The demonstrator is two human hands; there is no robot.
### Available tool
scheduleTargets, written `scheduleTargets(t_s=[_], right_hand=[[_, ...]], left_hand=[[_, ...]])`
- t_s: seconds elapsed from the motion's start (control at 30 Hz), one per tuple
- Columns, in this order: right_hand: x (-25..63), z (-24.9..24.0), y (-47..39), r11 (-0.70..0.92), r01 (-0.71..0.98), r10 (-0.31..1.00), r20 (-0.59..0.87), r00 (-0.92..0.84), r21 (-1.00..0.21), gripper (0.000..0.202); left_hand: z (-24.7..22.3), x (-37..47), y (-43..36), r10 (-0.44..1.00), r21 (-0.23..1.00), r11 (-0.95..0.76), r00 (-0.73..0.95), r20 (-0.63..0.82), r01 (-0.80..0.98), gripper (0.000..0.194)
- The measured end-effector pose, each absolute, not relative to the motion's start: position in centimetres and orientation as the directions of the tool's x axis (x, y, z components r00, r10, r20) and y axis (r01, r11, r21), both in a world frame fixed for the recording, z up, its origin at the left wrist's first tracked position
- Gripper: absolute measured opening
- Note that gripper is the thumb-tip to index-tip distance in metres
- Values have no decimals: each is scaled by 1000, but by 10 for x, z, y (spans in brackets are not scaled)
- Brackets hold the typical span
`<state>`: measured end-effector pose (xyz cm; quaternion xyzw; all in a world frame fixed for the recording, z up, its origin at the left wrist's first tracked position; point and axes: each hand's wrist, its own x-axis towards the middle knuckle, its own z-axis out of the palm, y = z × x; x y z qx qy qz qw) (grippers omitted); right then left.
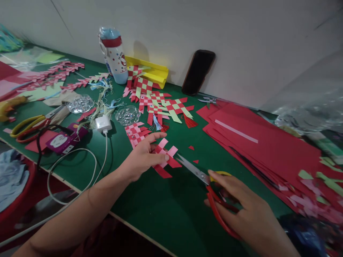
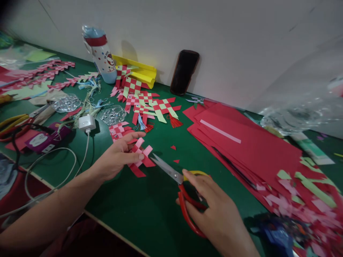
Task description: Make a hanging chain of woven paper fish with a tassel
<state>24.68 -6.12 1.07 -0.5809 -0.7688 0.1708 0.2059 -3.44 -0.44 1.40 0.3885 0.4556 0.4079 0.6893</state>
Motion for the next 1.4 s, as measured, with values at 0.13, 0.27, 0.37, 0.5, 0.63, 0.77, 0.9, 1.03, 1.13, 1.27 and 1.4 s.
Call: scheduleTargets(t_s=[0.13, 0.27, 0.37, 0.5, 0.63, 0.77, 0.9, 1.03, 1.13, 1.27, 1.4], right_hand=[[239, 8, -61, 56, 731, 995, 96, 14, -680, 62], [216, 2, -66, 44, 428, 987, 104, 119, -903, 59], [201, 1, -70, 106, 324, 994, 110, -7, -940, 45], [192, 2, -73, 178, 273, 970, 122, -211, -945, 41], [187, -2, -71, 259, 229, 952, 208, -227, -938, 41], [183, -1, -70, 277, 200, 955, 246, -166, -940, 40], [183, 8, -69, 72, 121, 997, 71, -15, -990, 43], [183, 12, -67, -78, -64, 997, -80, 25, -995, 52], [182, 10, -67, -121, -131, 993, -122, -7, -984, 53], [182, 8, -68, -142, -166, 989, -136, -51, -976, 55], [192, 9, -68, -109, -120, 994, -107, -24, -987, 52]], left_hand=[[14, -35, -5, 840, 810, 509, 374, -394, -292, 68], [15, -27, -10, 700, 675, 676, 546, -461, -296, 68], [15, -20, -15, 597, 611, 752, 650, -471, -249, 69], [13, -13, -19, 601, 612, 753, 630, -491, -241, 67], [10, -10, -20, 628, 632, 732, 614, -478, -256, 67], [10, -12, -19, 607, 666, 720, 642, -469, -195, 55], [11, -22, -17, 715, 828, 514, 645, -270, -223, 57], [11, -22, -16, 735, 895, 371, 667, -120, -248, 51], [8, -13, -18, 756, 859, 431, 630, -178, -275, 38], [2, -2, -20, 814, 817, 454, 539, -219, -355, 30], [4, -7, -14, 891, 779, 421, 372, -260, -464, 36]])
